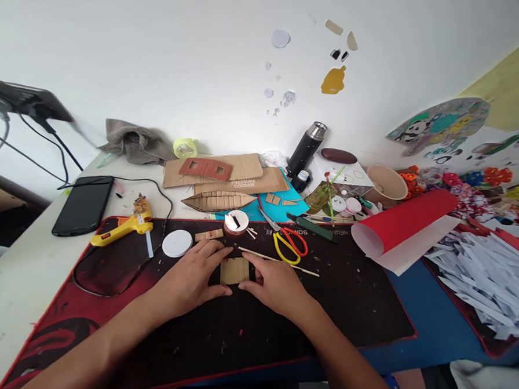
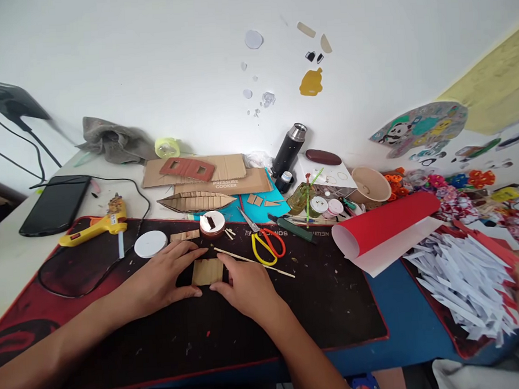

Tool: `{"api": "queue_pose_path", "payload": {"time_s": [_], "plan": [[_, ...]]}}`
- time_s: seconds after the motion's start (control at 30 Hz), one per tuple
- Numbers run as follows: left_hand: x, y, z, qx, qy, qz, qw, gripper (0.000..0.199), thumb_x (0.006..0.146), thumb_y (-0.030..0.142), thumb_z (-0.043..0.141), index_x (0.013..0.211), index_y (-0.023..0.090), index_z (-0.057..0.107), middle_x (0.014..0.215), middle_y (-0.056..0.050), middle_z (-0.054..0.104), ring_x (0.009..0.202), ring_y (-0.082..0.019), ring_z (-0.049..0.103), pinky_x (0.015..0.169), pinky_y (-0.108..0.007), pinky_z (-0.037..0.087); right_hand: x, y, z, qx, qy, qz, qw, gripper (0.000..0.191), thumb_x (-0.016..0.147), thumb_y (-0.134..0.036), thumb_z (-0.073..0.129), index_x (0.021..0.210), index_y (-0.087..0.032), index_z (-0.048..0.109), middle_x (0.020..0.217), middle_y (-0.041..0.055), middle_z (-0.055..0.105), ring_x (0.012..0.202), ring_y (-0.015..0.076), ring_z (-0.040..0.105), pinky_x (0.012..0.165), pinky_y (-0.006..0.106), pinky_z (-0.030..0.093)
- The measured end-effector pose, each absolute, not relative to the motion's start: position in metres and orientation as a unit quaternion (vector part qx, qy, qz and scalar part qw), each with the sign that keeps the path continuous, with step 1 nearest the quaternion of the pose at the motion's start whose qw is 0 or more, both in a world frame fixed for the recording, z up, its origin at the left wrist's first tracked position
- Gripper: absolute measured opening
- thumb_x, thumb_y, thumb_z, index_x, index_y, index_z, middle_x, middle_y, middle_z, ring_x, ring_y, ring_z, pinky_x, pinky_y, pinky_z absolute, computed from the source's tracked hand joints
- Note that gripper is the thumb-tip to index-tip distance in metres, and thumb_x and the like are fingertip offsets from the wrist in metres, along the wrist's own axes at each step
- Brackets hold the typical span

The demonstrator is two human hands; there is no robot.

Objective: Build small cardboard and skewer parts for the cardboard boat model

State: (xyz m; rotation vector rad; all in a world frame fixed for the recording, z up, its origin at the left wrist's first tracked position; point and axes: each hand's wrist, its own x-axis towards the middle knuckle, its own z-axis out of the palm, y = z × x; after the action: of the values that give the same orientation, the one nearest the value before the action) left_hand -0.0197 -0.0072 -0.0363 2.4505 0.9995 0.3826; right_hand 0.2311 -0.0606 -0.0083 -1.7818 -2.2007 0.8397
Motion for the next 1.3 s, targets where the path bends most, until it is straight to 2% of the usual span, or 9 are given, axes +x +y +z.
{"api": "queue_pose_path", "payload": {"time_s": [0.33,0.47,0.6,0.8,1.0,1.2,1.3], "plan": [[-0.020,-0.006,-0.027,0.888,0.367,0.135,0.244,0.040,0.094,0.039,0.075,0.130,0.022,0.069,0.126,-0.011,0.069,0.128,-0.033,0.064,0.110,-0.050,0.055,0.229,-0.060,-0.012,-0.607,-0.738,0.279,0.094,0.059,0.094,-0.042,0.082,0.149,-0.028,0.067,0.079,-0.0018,0.076,0.071,0.0205,0.070,0.066,0.029,0.042],[-0.018,-0.006,-0.025,0.892,0.363,0.117,0.244,0.039,0.094,0.036,0.076,0.128,0.019,0.069,0.125,-0.012,0.069,0.123,-0.033,0.065,0.107,-0.049,0.056,0.229,-0.061,-0.015,-0.607,-0.737,0.277,0.109,0.055,0.094,-0.040,0.083,0.146,-0.028,0.069,0.079,-0.0023,0.076,0.071,0.0200,0.070,0.067,0.029,0.042],[-0.020,-0.006,-0.027,0.892,0.359,0.121,0.245,0.037,0.096,0.037,0.073,0.129,0.021,0.070,0.124,-0.011,0.068,0.123,-0.033,0.065,0.105,-0.049,0.056,0.228,-0.061,-0.015,-0.608,-0.734,0.282,0.113,0.054,0.094,-0.040,0.084,0.144,-0.028,0.070,0.079,-0.0028,0.076,0.071,0.0196,0.070,0.066,0.029,0.041],[-0.022,-0.005,-0.037,0.896,0.350,0.150,0.229,0.060,0.093,0.058,0.076,0.140,0.022,0.064,0.136,-0.013,0.067,0.131,-0.036,0.062,0.110,-0.051,0.053,0.227,-0.063,-0.014,-0.604,-0.743,0.266,0.113,0.054,0.093,-0.042,0.085,0.143,-0.026,0.070,0.080,-0.0025,0.078,0.070,0.0195,0.070,0.064,0.029,0.038],[-0.016,-0.003,-0.033,0.901,0.345,0.138,0.225,0.041,0.097,0.047,0.074,0.129,0.022,0.070,0.125,-0.012,0.070,0.122,-0.033,0.066,0.105,-0.048,0.056,0.228,-0.063,-0.013,-0.600,-0.746,0.266,0.117,0.053,0.092,-0.042,0.086,0.140,-0.027,0.070,0.077,-0.0046,0.075,0.069,0.0180,0.067,0.062,0.029,0.034],[-0.017,-0.005,-0.038,0.903,0.336,0.155,0.219,0.041,0.097,0.048,0.072,0.129,0.022,0.070,0.125,-0.012,0.069,0.122,-0.033,0.066,0.106,-0.047,0.057,0.228,-0.061,-0.014,-0.605,-0.735,0.283,0.117,0.053,0.090,-0.044,0.089,0.138,-0.029,0.072,0.075,-0.0055,0.074,0.067,0.0168,0.065,0.061,0.028,0.032],[-0.020,-0.005,-0.044,0.895,0.347,0.166,0.228,0.049,0.097,0.053,0.072,0.135,0.022,0.069,0.128,-0.013,0.068,0.124,-0.034,0.065,0.108,-0.049,0.056,0.228,-0.062,-0.016,-0.606,-0.732,0.288,0.122,0.054,0.091,-0.044,0.088,0.140,-0.028,0.072,0.076,-0.0051,0.074,0.067,0.0165,0.065,0.062,0.028,0.033]]}}
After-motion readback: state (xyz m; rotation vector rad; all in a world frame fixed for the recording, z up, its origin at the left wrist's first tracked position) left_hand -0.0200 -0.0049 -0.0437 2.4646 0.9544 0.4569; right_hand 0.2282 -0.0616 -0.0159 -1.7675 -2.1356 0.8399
